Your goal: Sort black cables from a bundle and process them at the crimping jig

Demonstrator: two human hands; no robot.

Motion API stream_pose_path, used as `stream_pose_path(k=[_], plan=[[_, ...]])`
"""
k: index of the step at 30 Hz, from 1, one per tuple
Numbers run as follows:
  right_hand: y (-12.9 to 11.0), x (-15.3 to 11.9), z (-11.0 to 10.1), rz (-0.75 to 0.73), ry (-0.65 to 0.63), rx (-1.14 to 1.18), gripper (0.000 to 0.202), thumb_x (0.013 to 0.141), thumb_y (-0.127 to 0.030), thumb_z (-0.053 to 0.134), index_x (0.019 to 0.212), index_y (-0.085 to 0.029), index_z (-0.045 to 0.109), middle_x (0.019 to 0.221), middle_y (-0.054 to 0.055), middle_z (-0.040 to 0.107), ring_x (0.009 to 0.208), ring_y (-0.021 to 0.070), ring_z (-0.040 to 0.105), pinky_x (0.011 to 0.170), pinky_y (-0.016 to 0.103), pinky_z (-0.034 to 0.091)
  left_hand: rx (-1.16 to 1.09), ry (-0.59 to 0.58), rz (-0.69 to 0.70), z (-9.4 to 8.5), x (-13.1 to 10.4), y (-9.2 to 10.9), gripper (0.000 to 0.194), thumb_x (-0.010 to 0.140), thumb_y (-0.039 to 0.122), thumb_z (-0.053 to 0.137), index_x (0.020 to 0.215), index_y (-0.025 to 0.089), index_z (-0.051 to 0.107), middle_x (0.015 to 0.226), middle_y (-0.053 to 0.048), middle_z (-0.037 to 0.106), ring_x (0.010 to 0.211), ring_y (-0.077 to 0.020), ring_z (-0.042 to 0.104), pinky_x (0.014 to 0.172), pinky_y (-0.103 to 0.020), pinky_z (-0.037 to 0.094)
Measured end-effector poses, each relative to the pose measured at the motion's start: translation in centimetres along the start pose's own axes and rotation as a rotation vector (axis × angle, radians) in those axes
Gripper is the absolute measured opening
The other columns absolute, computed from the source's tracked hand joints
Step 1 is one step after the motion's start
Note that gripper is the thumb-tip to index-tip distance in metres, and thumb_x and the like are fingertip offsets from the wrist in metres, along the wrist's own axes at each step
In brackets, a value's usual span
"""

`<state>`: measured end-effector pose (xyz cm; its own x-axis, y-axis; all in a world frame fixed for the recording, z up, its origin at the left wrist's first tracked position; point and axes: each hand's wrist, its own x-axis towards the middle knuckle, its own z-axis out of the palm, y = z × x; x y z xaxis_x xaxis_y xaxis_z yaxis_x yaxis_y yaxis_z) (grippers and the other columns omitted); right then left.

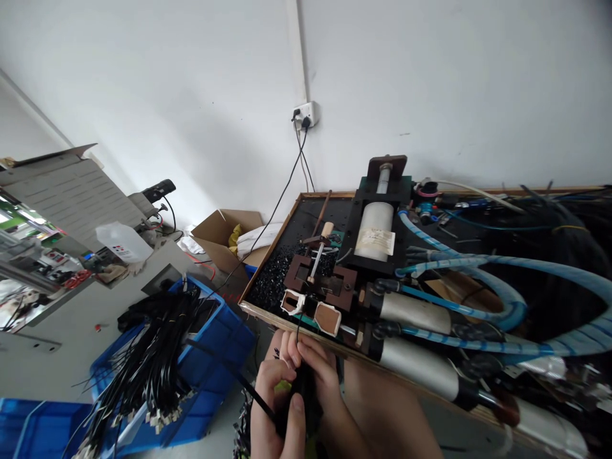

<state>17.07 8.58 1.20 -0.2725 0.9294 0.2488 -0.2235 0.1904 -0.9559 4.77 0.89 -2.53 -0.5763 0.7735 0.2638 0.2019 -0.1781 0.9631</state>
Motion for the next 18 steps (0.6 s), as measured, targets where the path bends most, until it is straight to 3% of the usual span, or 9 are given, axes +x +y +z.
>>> stream_pose_path(k=[6, 9, 14, 18], plan=[[0.3, -0.7, -2.0, -0.030, -0.025, -0.048, 0.014, 0.099, -0.038, 0.076, 0.112, -0.038, 0.082, 0.123, 0.008, 0.081, 0.120, 0.0427, 0.071, 0.101, 0.053, 0.059, -0.003, 0.010, -0.012, 0.2, -0.1, 0.5, 0.032, 0.101, 0.058, 0.068, 0.106, 0.026, 0.072, 0.102, -0.010, 0.069, 0.086, -0.0298, 0.070, 0.067, -0.036, 0.056], [3.0, -0.8, 0.1, -0.044, -0.006, -0.044, 0.019, 0.100, -0.048, 0.072, 0.113, -0.037, 0.082, 0.127, 0.009, 0.080, 0.122, 0.0430, 0.069, 0.100, 0.052, 0.059, 0.007, 0.004, -0.001, 0.2, 0.0, 0.8, 0.032, 0.102, 0.058, 0.068, 0.104, 0.026, 0.072, 0.104, -0.011, 0.070, 0.091, -0.0320, 0.070, 0.067, -0.035, 0.055], [8.3, 0.1, 5.0, -0.023, 0.085, 0.155, 0.038, 0.107, -0.062, 0.053, 0.103, -0.034, 0.078, 0.106, 0.013, 0.079, 0.099, 0.0392, 0.072, 0.086, 0.050, 0.061, -0.007, -0.035, 0.029, -0.2, 0.2, 0.8, 0.028, 0.105, 0.054, 0.067, 0.105, 0.026, 0.071, 0.104, -0.009, 0.068, 0.090, -0.0295, 0.069, 0.067, -0.032, 0.052], [9.0, 0.9, 6.3, 0.073, 0.084, 0.314, 0.038, 0.101, -0.067, 0.061, 0.093, -0.032, 0.076, 0.089, 0.011, 0.073, 0.085, 0.0363, 0.068, 0.073, 0.046, 0.058, -0.051, -0.056, 0.043, -0.5, 0.1, 0.6, 0.025, 0.107, 0.049, 0.066, 0.112, 0.025, 0.071, 0.108, -0.009, 0.068, 0.085, -0.0244, 0.066, 0.070, -0.031, 0.053]])
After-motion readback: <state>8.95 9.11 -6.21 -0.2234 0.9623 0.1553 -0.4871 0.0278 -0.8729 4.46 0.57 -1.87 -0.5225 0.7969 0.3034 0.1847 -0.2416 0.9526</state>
